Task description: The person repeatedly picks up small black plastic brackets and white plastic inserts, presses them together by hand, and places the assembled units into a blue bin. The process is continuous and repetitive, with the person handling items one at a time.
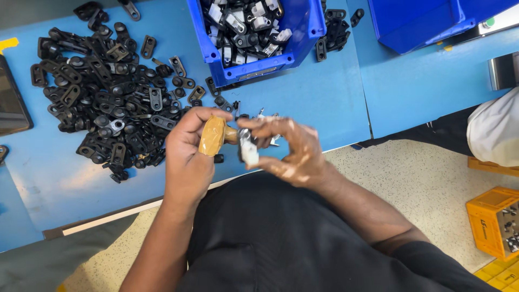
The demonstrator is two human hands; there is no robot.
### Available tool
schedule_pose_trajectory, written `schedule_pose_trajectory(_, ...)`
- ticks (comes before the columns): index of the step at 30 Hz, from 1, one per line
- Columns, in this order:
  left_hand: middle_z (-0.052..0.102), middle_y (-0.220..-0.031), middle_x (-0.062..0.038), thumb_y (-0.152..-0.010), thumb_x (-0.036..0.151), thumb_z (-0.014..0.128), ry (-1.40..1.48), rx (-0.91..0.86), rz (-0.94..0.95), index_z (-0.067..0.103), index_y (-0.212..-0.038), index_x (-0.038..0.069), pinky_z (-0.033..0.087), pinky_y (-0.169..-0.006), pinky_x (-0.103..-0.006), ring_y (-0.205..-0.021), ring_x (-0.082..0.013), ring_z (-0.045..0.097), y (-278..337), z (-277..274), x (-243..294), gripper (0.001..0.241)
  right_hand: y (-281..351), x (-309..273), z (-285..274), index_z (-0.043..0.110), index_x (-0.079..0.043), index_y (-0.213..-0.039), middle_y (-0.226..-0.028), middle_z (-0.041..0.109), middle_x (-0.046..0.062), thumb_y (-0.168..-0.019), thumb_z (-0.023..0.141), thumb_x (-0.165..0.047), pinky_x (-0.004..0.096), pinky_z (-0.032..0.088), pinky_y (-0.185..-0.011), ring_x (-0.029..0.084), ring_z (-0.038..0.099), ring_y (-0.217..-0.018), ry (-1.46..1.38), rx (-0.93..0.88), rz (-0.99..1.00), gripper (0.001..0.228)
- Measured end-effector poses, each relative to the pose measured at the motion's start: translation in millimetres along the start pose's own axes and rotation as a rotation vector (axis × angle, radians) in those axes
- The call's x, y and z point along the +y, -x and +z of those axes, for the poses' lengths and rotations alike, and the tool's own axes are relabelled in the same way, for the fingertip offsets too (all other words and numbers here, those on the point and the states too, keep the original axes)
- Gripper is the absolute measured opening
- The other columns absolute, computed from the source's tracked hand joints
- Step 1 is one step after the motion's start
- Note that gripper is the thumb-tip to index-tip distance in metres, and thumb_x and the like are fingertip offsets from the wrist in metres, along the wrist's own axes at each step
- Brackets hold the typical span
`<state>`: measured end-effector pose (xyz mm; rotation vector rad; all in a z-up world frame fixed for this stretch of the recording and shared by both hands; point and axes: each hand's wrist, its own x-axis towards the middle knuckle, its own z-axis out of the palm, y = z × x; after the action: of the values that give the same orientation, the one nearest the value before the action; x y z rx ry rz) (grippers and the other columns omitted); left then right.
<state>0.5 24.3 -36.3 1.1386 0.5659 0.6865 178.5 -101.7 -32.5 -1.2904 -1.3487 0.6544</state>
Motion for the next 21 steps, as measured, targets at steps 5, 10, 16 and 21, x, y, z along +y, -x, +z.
schedule_pose_trajectory(5,0.071,-0.101,-0.004,-0.091,-0.005,0.048,-0.301,0.059,-0.010,0.063,-0.115,-0.001,0.052,-0.085,-0.0218,-0.094,-0.0084,0.067,-8,-19,-18,0.028,-26,2,-47,0.046,-0.040,-0.142,-0.129,0.073,0.013,-0.087,0.083,-0.017,0.033,0.066,-0.080,0.020,0.077,-0.098,0.099,-0.327,0.056,0.070)
schedule_pose_trajectory(10,0.074,-0.105,-0.011,-0.090,0.008,0.069,-0.841,0.038,0.017,0.069,-0.110,0.004,0.053,-0.089,-0.0376,-0.100,-0.0271,0.068,-20,-23,-45,0.020,-38,26,-49,0.023,-0.031,-0.160,-0.163,0.033,0.022,-0.107,0.070,-0.021,0.037,0.063,-0.103,0.027,0.054,-0.140,0.384,0.034,-0.227,0.072)
schedule_pose_trajectory(16,0.057,-0.134,-0.024,-0.081,0.024,0.082,-1.370,-0.050,0.366,0.075,-0.109,0.006,0.034,-0.114,-0.0577,-0.134,-0.0447,0.045,-35,-18,-97,0.034,-24,70,-22,0.065,-0.014,-0.127,-0.124,0.064,0.007,-0.099,0.071,-0.022,0.032,0.059,-0.095,0.021,0.070,-0.106,0.779,-0.259,0.672,0.030)
schedule_pose_trajectory(21,0.055,-0.137,-0.022,-0.087,0.017,0.079,-1.484,0.020,0.369,0.076,-0.122,0.007,0.027,-0.120,-0.0568,-0.138,-0.0422,0.043,-51,-11,-122,0.037,-5,110,-2,0.068,-0.010,-0.119,-0.128,0.062,0.011,-0.086,0.070,-0.004,0.042,0.050,-0.098,0.032,0.060,-0.114,0.798,-0.367,0.271,0.033)
